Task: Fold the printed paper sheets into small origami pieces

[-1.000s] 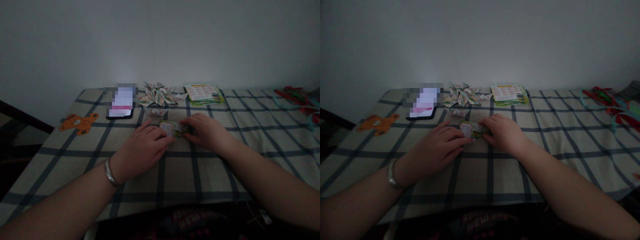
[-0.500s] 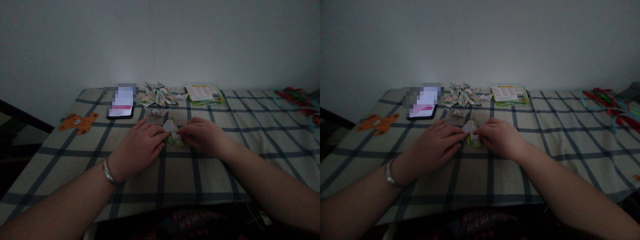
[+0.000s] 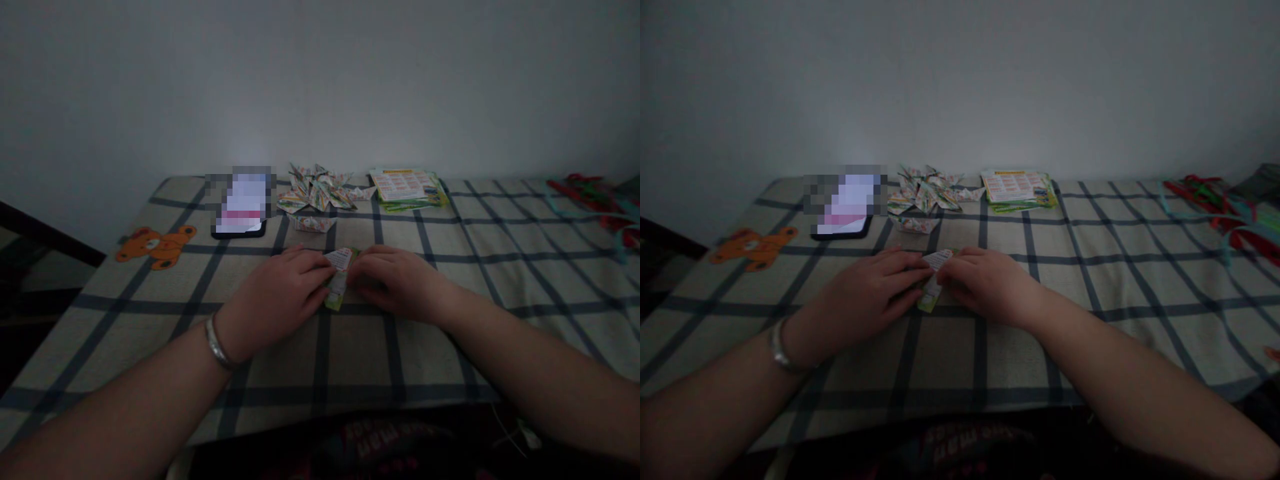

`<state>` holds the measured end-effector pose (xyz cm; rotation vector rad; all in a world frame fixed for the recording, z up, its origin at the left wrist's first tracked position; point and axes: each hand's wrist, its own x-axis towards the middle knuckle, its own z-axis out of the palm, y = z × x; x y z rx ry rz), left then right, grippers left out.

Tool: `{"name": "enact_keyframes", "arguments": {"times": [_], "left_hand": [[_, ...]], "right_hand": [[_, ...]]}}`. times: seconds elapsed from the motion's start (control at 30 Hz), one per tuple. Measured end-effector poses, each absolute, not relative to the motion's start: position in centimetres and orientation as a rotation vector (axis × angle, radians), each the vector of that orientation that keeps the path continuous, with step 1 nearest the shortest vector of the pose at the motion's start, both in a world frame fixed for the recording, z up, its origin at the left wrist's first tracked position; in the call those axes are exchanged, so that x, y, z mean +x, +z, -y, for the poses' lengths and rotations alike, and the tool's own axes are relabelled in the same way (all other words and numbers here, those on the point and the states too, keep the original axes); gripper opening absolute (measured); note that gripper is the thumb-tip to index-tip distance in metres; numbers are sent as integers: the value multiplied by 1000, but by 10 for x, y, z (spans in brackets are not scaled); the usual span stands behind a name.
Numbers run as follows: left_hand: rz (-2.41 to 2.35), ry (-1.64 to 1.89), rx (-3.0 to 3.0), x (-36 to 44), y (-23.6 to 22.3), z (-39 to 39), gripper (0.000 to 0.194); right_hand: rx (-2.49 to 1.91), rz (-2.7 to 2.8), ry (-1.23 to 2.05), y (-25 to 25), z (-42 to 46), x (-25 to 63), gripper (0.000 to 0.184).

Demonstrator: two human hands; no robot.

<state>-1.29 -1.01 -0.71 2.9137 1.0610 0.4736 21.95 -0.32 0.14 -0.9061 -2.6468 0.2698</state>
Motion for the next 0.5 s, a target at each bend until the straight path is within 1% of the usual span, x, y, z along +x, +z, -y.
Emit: {"name": "enact_keyframes", "arguments": {"times": [0.1, 0.23, 0.3, 0.4, 0.5], "left_hand": [[-1095, 503, 2887, -12, -7, 11, 25], [-1234, 483, 2907, -11, -4, 15, 24], [-1295, 443, 2904, -11, -1, 18, 25], [-1242, 460, 2858, -12, 0, 20, 31], [-1173, 473, 2797, -13, -2, 18, 36]], "right_hand": [[-940, 2647, 228, 1, 1, 222, 17], [-978, 2610, 198, -1, -3, 225, 32], [-976, 2604, 204, -2, -4, 226, 37], [-938, 2602, 217, -3, -5, 227, 37], [-909, 2602, 206, -3, -7, 228, 32]]}}
